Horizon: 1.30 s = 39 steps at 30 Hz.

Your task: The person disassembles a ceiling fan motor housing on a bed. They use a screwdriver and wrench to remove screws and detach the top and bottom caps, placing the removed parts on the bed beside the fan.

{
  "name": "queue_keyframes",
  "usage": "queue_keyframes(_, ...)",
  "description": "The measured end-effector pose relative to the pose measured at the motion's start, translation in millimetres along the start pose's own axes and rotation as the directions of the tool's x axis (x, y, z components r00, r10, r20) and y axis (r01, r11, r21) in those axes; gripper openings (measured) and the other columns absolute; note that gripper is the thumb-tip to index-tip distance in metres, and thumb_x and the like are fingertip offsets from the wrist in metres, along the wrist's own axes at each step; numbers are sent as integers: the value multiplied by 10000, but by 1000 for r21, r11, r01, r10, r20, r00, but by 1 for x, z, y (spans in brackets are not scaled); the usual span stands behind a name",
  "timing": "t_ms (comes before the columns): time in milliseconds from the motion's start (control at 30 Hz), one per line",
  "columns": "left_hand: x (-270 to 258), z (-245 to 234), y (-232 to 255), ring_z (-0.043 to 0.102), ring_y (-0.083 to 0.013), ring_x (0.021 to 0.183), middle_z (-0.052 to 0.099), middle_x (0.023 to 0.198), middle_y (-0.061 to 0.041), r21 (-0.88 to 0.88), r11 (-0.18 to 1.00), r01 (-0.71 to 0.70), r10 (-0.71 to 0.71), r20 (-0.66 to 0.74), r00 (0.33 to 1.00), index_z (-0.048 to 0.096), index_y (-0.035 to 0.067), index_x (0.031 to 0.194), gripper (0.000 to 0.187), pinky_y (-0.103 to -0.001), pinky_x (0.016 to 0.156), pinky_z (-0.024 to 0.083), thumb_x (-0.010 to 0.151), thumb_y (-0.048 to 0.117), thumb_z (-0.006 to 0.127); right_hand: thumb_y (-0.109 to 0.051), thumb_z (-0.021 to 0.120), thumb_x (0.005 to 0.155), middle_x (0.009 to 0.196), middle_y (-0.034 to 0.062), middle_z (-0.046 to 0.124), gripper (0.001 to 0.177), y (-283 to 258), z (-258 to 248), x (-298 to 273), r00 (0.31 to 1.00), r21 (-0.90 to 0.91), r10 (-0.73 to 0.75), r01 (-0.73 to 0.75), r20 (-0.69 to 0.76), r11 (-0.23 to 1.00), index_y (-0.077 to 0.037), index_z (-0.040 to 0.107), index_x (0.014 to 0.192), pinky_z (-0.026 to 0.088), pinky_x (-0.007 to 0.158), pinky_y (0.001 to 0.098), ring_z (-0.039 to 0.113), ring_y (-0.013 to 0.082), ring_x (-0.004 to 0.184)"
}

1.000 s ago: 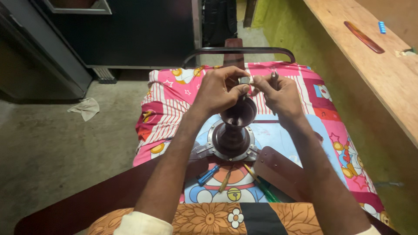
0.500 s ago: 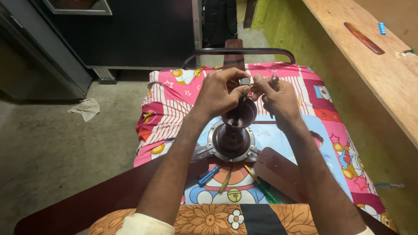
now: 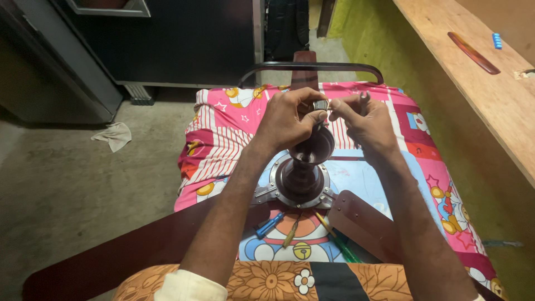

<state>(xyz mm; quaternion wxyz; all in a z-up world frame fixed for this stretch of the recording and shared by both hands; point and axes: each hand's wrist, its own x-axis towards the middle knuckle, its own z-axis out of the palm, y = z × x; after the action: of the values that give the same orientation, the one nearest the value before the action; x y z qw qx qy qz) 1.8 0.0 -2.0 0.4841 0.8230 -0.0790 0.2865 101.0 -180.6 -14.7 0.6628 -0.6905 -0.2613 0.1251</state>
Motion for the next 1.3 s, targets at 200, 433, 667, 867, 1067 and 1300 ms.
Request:
queue_keyframes(200, 1, 0, 1, 807, -184, 836, 802, 909, -126, -5, 999, 37, -37, 4, 999, 731, 9, 1108, 285, -309, 761, 641, 843, 98, 786, -149, 777, 944, 1081, 20, 723, 217, -10, 1, -16, 924, -51, -366, 373, 109, 926, -32, 718, 1118, 566, 792, 165, 659, 22, 956)
queue_keyframes(433, 1, -3, 3, 800, -188, 820, 800, 895, -126, 31, 999, 35, -35, -8, 999, 748, 23, 1092, 287, -317, 752, 633, 825, 114, 804, -312, 689, 977, 842, -6, 704, 257, -10, 5, -13, 998, 83, -8, 13, -56, 996, -90, 727, 1100, 288, 391, 186, 393, -3, 468)
queue_keyframes(667, 1, -2, 4, 809, -189, 834, 804, 900, -125, 23, 999, 32, -32, -7, 999, 745, 22, 1093, 277, -313, 769, 638, 835, 113, 794, -300, 720, 1015, 731, 14, 639, 296, -3, 0, -6, 1000, -85, -12, 12, 1, 996, -11, 761, 965, 294, 399, 216, 401, 13, 481)
queue_keyframes(867, 1, 0, 5, 809, -182, 831, 803, 899, -124, 0, 1000, 19, -19, -12, 1000, 745, 14, 1090, 277, -311, 765, 640, 837, 114, 791, -188, 786, 902, 941, -13, 720, 260, -11, 1, -18, 976, -56, -213, 216, 50, 975, -26, 732, 1098, 356, 451, 179, 472, -21, 582)
queue_keyframes(1067, 1, -3, 5, 805, -181, 816, 801, 886, -120, 30, 999, 46, -45, -15, 999, 753, 24, 1090, 292, -308, 750, 636, 822, 127, 803, -349, 647, 994, 818, -6, 711, 321, -9, 1, -10, 1000, 12, 15, -15, -26, 1000, -54, 746, 1074, 312, 383, 205, 405, 1, 465)
queue_keyframes(1300, -1, -2, 5, 810, -182, 823, 805, 892, -127, -23, 999, 47, -47, -9, 999, 746, 16, 1088, 275, -309, 758, 637, 837, 120, 787, -301, 738, 1009, 651, -10, 563, 316, -2, 1, -7, 999, -117, -42, 42, 3, 992, 4, 758, 928, 298, 415, 225, 406, 10, 486)
